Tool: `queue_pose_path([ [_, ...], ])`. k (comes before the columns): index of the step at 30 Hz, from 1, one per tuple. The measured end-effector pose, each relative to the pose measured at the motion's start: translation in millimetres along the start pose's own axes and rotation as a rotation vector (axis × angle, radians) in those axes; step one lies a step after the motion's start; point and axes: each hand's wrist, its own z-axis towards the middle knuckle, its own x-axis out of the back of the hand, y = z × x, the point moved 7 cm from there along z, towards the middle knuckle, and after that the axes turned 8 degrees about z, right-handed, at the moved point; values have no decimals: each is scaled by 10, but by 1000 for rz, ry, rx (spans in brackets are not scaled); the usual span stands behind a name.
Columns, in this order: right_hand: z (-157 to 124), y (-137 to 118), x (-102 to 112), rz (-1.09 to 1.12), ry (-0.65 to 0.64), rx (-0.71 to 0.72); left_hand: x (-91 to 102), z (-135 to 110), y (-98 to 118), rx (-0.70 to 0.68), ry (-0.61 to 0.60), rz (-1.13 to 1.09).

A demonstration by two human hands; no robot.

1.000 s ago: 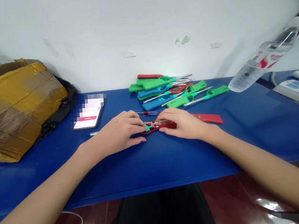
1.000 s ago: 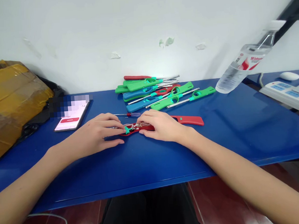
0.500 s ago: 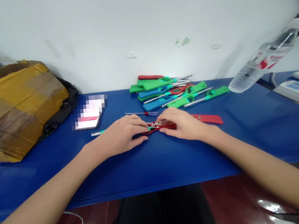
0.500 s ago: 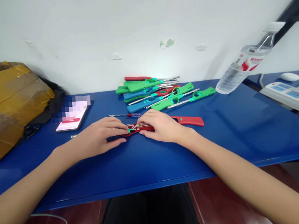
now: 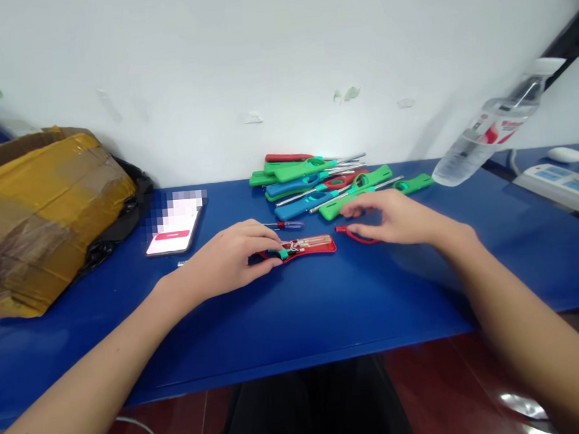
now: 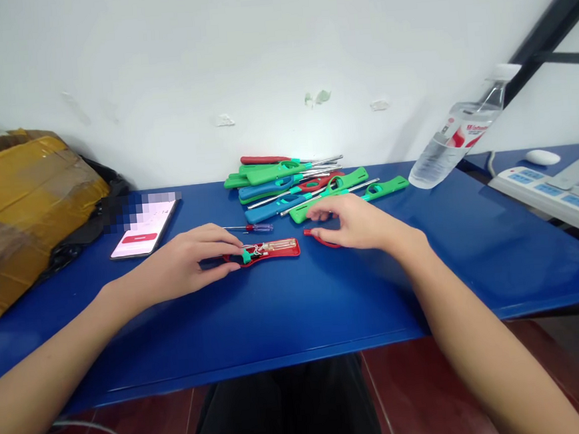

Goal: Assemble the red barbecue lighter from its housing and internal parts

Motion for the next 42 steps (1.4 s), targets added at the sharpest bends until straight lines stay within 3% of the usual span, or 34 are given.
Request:
queue_pose_path([
  [4, -147, 218, 49, 10, -69, -158, 142, -51, -219, 83, -3, 45],
  [8, -287, 401, 103, 4, -95, -257, 221, -147, -432, 172, -119, 94],
  [13, -381, 583, 77, 47, -204, -443, 185, -268, -550, 263, -239, 91],
  [16, -391, 562, 30, 78, -314, -519, 138, -290, -545, 275, -272, 84],
  [19, -393, 492, 38, 79, -357, -517, 155, -278, -534, 286, -243, 76],
  [22, -432, 458, 96, 123, -313, -546, 254, -250, -548, 286, -110, 67],
  [24, -420, 386, 150, 173, -233, -507, 348, -242, -579, 295, 27, 87],
  [27, -279, 140, 225, 242, -59, -337, 466, -244, -609, 319, 219, 122],
  [31, 73, -338, 134, 211, 31, -68, 495, -217, -520, 283, 355, 90],
  [36, 424, -754, -235, 14, -82, 151, 291, -141, -330, 161, 231, 13],
  [42, 408, -733, -435, 29, -95, 219, 79, -134, -333, 90, 16, -31],
])
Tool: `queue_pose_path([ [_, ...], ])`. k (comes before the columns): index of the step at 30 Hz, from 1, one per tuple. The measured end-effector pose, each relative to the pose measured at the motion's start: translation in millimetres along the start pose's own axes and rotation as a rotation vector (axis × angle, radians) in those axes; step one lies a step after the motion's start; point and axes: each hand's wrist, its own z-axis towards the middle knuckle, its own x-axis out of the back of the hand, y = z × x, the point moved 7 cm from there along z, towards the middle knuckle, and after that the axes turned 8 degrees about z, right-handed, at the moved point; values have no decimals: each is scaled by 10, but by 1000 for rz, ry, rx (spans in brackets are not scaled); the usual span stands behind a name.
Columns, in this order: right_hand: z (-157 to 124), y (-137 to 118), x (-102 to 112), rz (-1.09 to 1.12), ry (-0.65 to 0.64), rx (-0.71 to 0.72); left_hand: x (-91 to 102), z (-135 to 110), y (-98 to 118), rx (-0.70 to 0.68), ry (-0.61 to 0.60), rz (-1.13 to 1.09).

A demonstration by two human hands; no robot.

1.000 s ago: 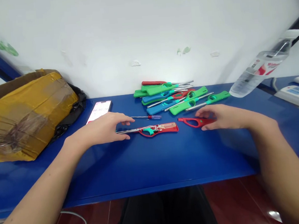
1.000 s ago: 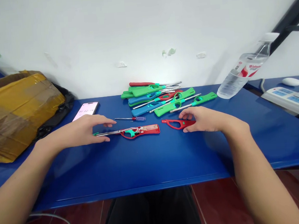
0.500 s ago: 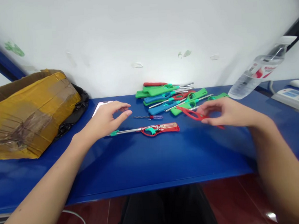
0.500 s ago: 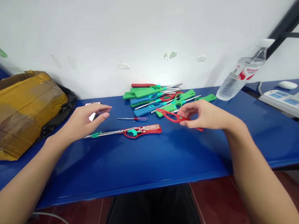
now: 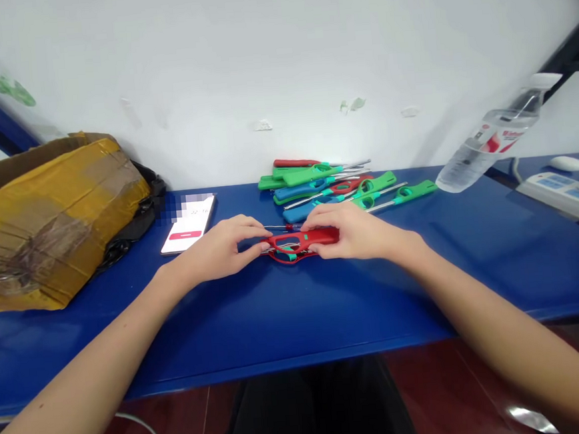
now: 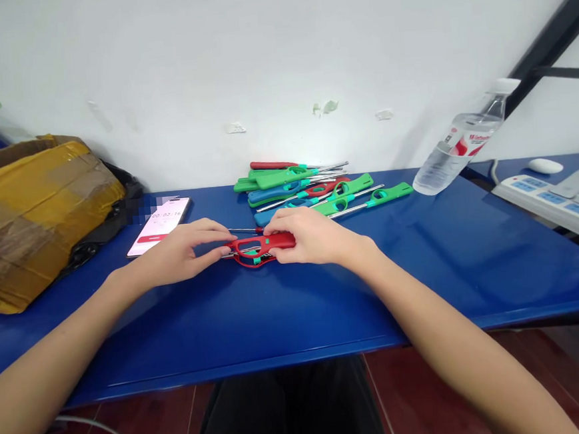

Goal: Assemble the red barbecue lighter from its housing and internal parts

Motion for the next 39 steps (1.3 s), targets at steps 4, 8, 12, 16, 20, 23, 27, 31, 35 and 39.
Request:
queue_pose_path([
  [4, -38, 51, -62, 32, -14, 15, -13, -7, -20, -12, -32, -12],
  [8, -30, 77, -132, 56, -30, 29, -26, -14, -17, -15, -59, -26],
  [12, -31, 107, -170, 40, -28, 21, -66, -20, -30, -15, -117, -33],
  [16, -34, 128, -182, 32, -35, 5, -76, -16, -31, -14, -131, -30],
  [20, -33, 149, -195, 39, -43, -4, -87, -4, -22, -4, -130, -34],
  [23, -34, 160, -206, 56, -51, -6, -103, 5, -25, 1, -124, -37],
  [27, -37, 164, -214, 67, -63, -17, -117, 10, -42, 10, -115, -46],
  [31, -37, 149, -206, 83, -61, -14, -129, 13, -57, 42, -134, -66],
  [35, -36, 137, -194, 111, -48, 1, -146, 12, -69, 71, -159, -83],
  [39, -48, 142, -188, 98, -30, 22, -152, 1, -89, 87, -160, -61],
])
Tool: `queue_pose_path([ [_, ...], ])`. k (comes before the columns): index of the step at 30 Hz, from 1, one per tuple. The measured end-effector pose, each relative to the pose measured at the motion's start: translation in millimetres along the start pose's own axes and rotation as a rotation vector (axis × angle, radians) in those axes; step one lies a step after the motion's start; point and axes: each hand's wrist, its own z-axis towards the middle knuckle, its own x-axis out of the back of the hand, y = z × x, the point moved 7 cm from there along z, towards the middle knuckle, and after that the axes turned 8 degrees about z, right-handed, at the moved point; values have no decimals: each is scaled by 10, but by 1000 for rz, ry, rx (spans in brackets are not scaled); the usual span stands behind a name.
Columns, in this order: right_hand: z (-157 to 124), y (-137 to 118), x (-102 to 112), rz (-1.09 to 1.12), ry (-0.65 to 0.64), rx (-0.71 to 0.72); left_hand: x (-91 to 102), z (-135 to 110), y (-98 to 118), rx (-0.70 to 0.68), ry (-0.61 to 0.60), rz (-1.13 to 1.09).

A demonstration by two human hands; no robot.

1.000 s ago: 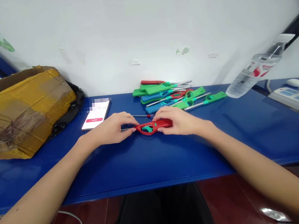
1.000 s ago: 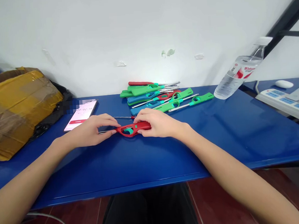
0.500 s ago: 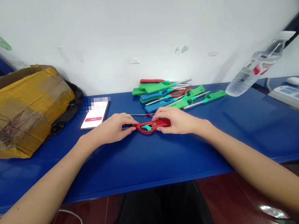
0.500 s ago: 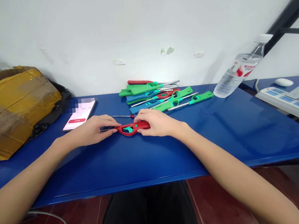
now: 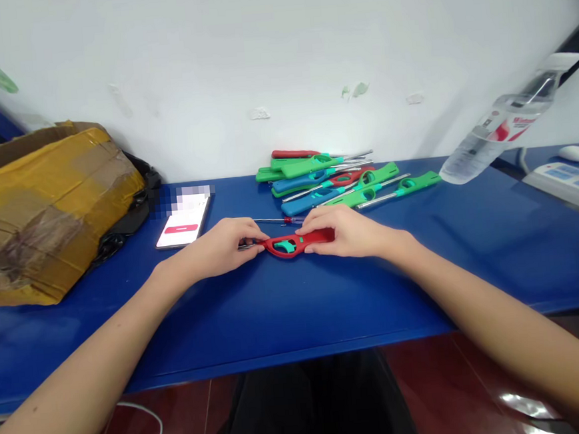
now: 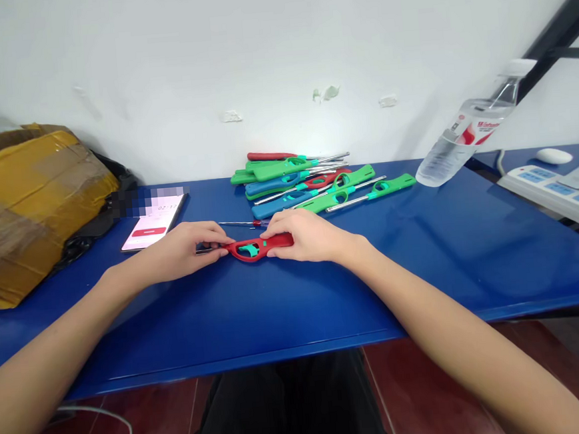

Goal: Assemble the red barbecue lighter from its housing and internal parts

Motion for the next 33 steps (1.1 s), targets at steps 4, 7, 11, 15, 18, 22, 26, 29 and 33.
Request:
queue_pose_path([
  [4, -16, 8, -11, -39, -8, 2, -21, 3, 47, -9, 14, 27],
  [7, -23, 1, -19, -66, -17, 0, -64, 32, 122, -44, 44, 34],
  [11, -27, -9, -37, -72, -33, -3, -143, 71, 137, -64, 68, 16],
  [15, -25, -5, -51, -40, -40, -8, -149, 70, 112, -50, 75, 15],
  [18, -20, 3, -55, -32, -38, -13, -137, 59, 142, -63, 44, 7],
  [22, -14, 22, -65, -43, -31, -21, -129, 63, 161, -84, 37, 24],
  [26, -17, 39, -72, -18, -8, -33, -137, 83, 114, -75, 39, 22],
  [29, -25, 31, -76, -21, -3, -47, -143, 95, 80, -69, 34, 7],
  [33, -38, -9, -91, -87, -21, -55, -142, 104, 71, -63, 51, 12],
])
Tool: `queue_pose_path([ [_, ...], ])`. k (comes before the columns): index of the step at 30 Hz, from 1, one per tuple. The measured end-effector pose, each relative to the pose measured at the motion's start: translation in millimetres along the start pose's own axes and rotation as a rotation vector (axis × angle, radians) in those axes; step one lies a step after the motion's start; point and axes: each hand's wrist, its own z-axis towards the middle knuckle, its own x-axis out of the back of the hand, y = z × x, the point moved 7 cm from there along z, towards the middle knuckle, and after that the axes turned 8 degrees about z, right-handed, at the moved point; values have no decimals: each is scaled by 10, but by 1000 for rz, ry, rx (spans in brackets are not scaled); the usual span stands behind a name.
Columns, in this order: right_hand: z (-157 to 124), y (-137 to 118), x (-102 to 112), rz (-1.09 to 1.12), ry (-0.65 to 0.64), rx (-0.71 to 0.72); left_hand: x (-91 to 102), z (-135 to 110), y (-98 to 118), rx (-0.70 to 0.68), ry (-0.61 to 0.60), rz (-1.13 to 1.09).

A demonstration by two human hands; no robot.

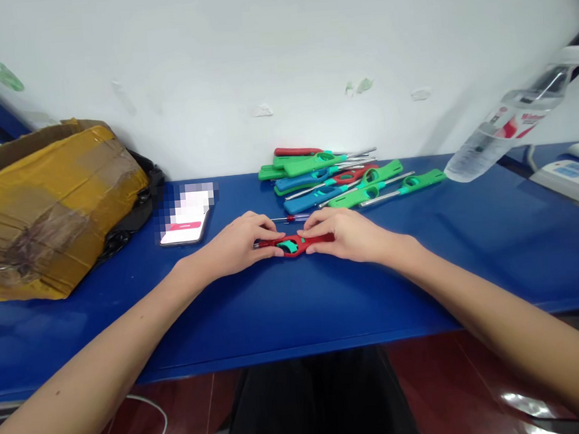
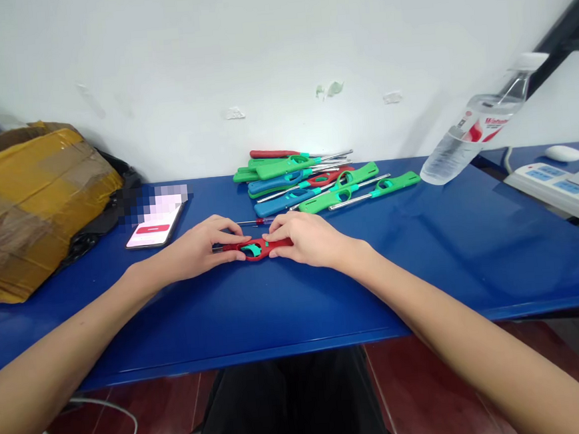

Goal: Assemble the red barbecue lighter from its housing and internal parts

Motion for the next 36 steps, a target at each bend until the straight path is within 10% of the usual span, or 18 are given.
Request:
queue_pose_path([
  [9, -40, -33, -17, -99, 14, 28, 105, -122, -16, -3, -118, 63],
  [36, -38, -87, -55, -257, 87, 73, 106, -82, 14, -61, 19, 242],
])
